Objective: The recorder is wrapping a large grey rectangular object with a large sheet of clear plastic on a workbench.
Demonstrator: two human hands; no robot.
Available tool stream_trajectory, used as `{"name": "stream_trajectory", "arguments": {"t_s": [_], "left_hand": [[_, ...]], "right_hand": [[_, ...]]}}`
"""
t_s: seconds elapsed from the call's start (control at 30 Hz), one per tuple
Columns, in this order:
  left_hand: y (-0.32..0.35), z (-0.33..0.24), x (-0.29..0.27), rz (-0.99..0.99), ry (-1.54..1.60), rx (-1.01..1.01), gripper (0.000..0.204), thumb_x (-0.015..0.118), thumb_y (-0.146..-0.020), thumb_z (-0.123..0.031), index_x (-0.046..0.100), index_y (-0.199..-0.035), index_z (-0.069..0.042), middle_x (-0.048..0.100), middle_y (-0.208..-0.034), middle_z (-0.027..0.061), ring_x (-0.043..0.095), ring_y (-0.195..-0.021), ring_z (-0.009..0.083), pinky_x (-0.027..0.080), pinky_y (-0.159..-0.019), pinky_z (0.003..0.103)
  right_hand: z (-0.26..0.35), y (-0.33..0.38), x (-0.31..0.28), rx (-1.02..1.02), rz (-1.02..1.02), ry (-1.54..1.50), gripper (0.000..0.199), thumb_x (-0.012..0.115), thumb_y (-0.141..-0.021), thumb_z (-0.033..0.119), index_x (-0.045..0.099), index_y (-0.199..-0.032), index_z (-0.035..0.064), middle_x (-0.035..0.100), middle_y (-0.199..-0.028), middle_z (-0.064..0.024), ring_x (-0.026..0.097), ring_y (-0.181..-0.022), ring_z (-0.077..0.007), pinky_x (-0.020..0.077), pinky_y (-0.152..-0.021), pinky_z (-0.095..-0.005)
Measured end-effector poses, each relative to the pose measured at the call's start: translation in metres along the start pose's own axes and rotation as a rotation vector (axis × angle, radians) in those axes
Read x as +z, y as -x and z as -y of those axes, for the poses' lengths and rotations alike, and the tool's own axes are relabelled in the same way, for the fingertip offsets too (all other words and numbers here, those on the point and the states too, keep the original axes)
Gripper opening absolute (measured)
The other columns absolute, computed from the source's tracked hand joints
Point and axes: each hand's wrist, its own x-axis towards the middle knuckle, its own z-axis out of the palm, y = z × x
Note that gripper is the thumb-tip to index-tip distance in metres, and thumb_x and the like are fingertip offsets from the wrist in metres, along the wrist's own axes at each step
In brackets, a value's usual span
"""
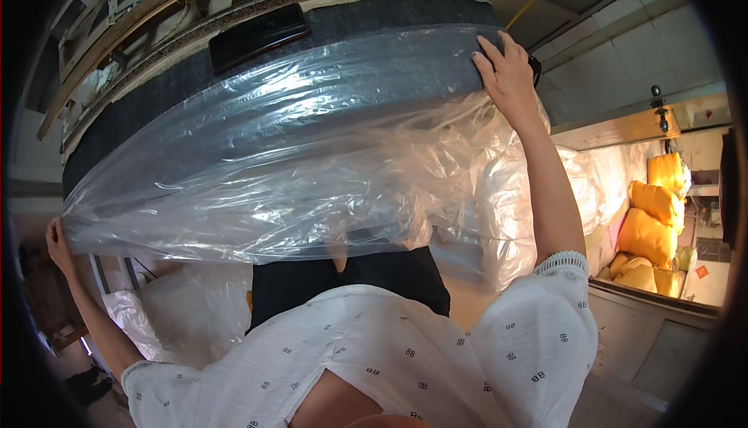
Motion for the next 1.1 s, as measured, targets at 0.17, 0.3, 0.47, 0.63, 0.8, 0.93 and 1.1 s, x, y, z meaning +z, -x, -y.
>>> {"name": "stream_trajectory", "arguments": {"t_s": [0.17,0.3,0.47,0.63,0.8,0.93,1.1], "left_hand": [[0.012,-0.011,-0.009,-0.006,0.034,-0.040,0.031,0.056,-0.089,-0.029,0.061,-0.103,-0.001,0.062,-0.099,0.0075,0.056,-0.093,0.0166,0.040,-0.086,0.026],[0.022,-0.017,-0.024,0.010,0.071,-0.045,0.030,0.057,-0.089,-0.028,0.062,-0.101,-0.002,0.062,-0.097,0.0071,0.056,-0.092,0.0155,0.040,-0.085,0.026],[0.044,-0.026,-0.040,0.004,0.007,-0.055,0.031,0.057,-0.088,-0.029,0.062,-0.102,-0.002,0.062,-0.098,0.0078,0.055,-0.092,0.0159,0.040,-0.085,0.026],[0.062,-0.036,-0.054,0.020,0.040,-0.087,0.034,0.057,-0.088,-0.032,0.062,-0.103,-0.003,0.062,-0.100,0.0086,0.056,-0.092,0.0164,0.040,-0.086,0.027],[0.072,-0.045,-0.056,0.016,0.023,-0.173,0.035,0.058,-0.087,-0.033,0.062,-0.105,-0.003,0.063,-0.098,0.0072,0.055,-0.091,0.0168,0.041,-0.085,0.027],[0.080,-0.030,-0.062,0.017,0.154,-0.136,0.034,0.059,-0.087,-0.032,0.063,-0.105,-0.004,0.062,-0.095,0.0033,0.055,-0.086,0.0132,0.041,-0.079,0.024],[0.106,-0.011,-0.084,0.055,0.298,-0.406,0.030,0.060,-0.086,-0.033,0.065,-0.104,-0.009,0.059,-0.090,-0.0041,0.051,-0.081,0.0072,0.040,-0.071,0.019]], "right_hand": [[-0.004,-0.018,0.001,-0.013,-0.107,-0.004,0.027,0.058,-0.082,0.037,0.069,-0.096,0.0159,0.055,-0.114,-0.0069,0.049,-0.104,-0.0281,0.0410,-0.083,-0.0422],[0.000,-0.025,0.010,-0.016,-0.120,-0.014,0.025,0.062,-0.079,0.037,0.070,-0.089,0.0155,0.056,-0.103,-0.0050,0.051,-0.098,-0.0262,0.0421,-0.079,-0.0408],[-0.008,-0.038,0.029,0.218,-0.143,-0.065,0.030,0.069,-0.071,0.043,0.070,-0.085,0.0166,0.054,-0.093,-0.0027,0.051,-0.094,-0.0242,0.0423,-0.075,-0.0390],[-0.029,-0.051,0.041,0.409,0.123,-0.293,0.032,0.071,-0.067,0.044,0.071,-0.081,0.0150,0.061,-0.088,-0.0019,0.057,-0.089,-0.0226,0.0426,-0.073,-0.0383],[-0.043,-0.058,0.051,0.416,0.270,-0.615,0.028,0.070,-0.069,0.040,0.071,-0.082,0.0150,0.067,-0.081,-0.0031,0.062,-0.083,-0.0215,0.0427,-0.071,-0.0373],[-0.034,-0.060,0.053,0.411,0.208,-0.558,0.027,0.067,-0.070,0.040,0.071,-0.082,0.0160,0.067,-0.080,-0.0030,0.062,-0.081,-0.0212,0.0420,-0.072,-0.0367],[-0.013,-0.057,0.044,0.401,0.148,-0.481,0.025,0.065,-0.073,0.037,0.069,-0.081,0.0139,0.067,-0.080,-0.0037,0.062,-0.081,-0.0214,0.0416,-0.072,-0.0373]]}}
